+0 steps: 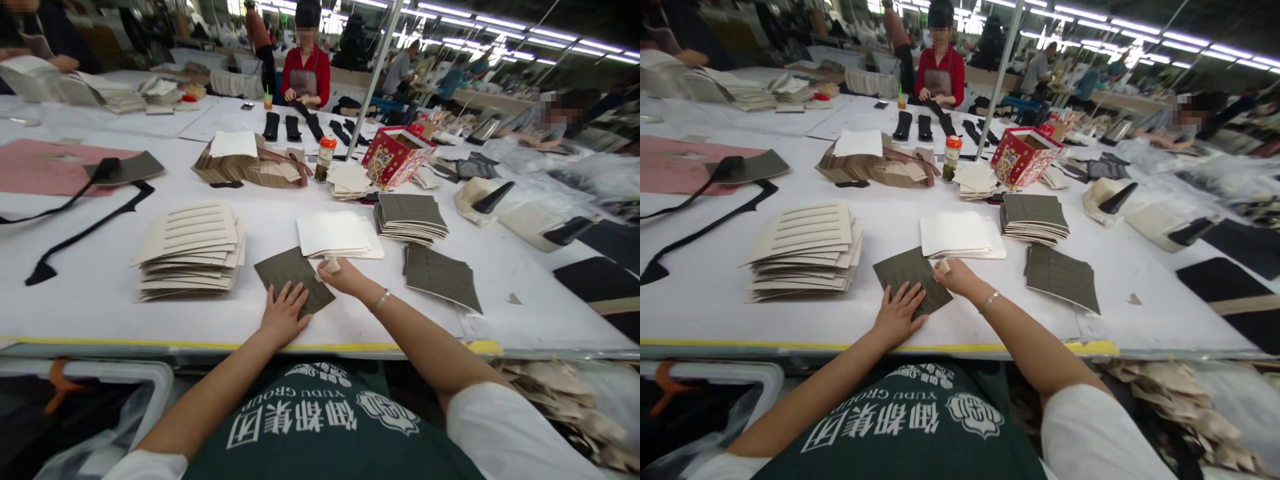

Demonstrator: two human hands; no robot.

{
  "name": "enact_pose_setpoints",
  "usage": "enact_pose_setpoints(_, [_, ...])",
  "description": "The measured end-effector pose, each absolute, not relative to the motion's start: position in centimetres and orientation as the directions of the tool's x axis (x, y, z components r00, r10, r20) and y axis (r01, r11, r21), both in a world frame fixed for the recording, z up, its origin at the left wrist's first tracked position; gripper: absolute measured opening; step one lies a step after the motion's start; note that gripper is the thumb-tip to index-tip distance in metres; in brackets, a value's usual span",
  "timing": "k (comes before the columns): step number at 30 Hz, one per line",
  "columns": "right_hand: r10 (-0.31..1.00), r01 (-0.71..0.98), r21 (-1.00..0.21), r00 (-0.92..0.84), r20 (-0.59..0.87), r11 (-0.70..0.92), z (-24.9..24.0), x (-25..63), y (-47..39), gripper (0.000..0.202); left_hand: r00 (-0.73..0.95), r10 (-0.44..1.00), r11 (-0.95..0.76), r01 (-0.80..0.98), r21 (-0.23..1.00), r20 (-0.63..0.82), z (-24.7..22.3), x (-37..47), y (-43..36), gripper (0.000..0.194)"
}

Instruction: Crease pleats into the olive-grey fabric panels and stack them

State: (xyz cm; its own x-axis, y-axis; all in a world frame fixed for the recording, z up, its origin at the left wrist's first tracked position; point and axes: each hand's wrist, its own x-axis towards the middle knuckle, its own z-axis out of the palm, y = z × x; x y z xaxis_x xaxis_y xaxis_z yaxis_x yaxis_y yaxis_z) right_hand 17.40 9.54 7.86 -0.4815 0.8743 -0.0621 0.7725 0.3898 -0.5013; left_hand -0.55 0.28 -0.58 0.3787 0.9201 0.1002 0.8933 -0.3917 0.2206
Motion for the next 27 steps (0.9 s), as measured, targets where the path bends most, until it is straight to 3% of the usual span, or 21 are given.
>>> enact_pose_setpoints(4, [0.823, 0.768, -0.529, -0.529, -0.207, 0.361, 9.0, 19.7, 6.4, 0.023, 0.396, 0.914, -0.406, 0.881, 0.243, 0.091, -0.8, -0.8, 0.6, 0.055])
enact_pose_setpoints(8, [0.869, 0.736, -0.522, -0.495, 0.019, 0.431, 8.6, 15.6, 9.4, 0.025, 0.418, 0.905, -0.425, 0.87, 0.25, 0.085, -0.8, -1.2, 0.8, 0.054])
enact_pose_setpoints(10, [0.893, 0.778, -0.467, -0.446, 0.06, 0.42, 8.1, 13.2, 11.1, 0.024, 0.412, 0.906, -0.422, 0.871, 0.251, 0.094, -0.8, -1.3, 0.7, 0.056])
enact_pose_setpoints(13, [0.901, 0.835, -0.387, -0.433, -0.02, 0.392, 7.7, 12.9, 10.6, 0.023, 0.376, 0.922, -0.387, 0.884, 0.262, 0.093, -0.7, -1.5, 0.7, 0.062])
enact_pose_setpoints(18, [0.868, 0.833, -0.401, -0.472, -0.154, 0.382, 8.1, 16.4, 6.0, 0.022, 0.32, 0.946, -0.319, 0.905, 0.282, 0.045, -0.5, -2.5, 1.1, 0.078])
enact_pose_setpoints(24, [0.897, 0.827, -0.381, -0.441, 0.016, 0.413, 7.5, 11.9, 10.3, 0.026, 0.349, 0.936, -0.346, 0.899, 0.27, 0.037, -0.6, -3.0, 1.2, 0.081])
enact_pose_setpoints(27, [0.91, 0.832, -0.422, -0.414, -0.038, 0.361, 7.7, 12.1, 10.3, 0.024, 0.342, 0.939, -0.338, 0.9, 0.276, 0.038, -0.8, -2.9, 1.2, 0.083])
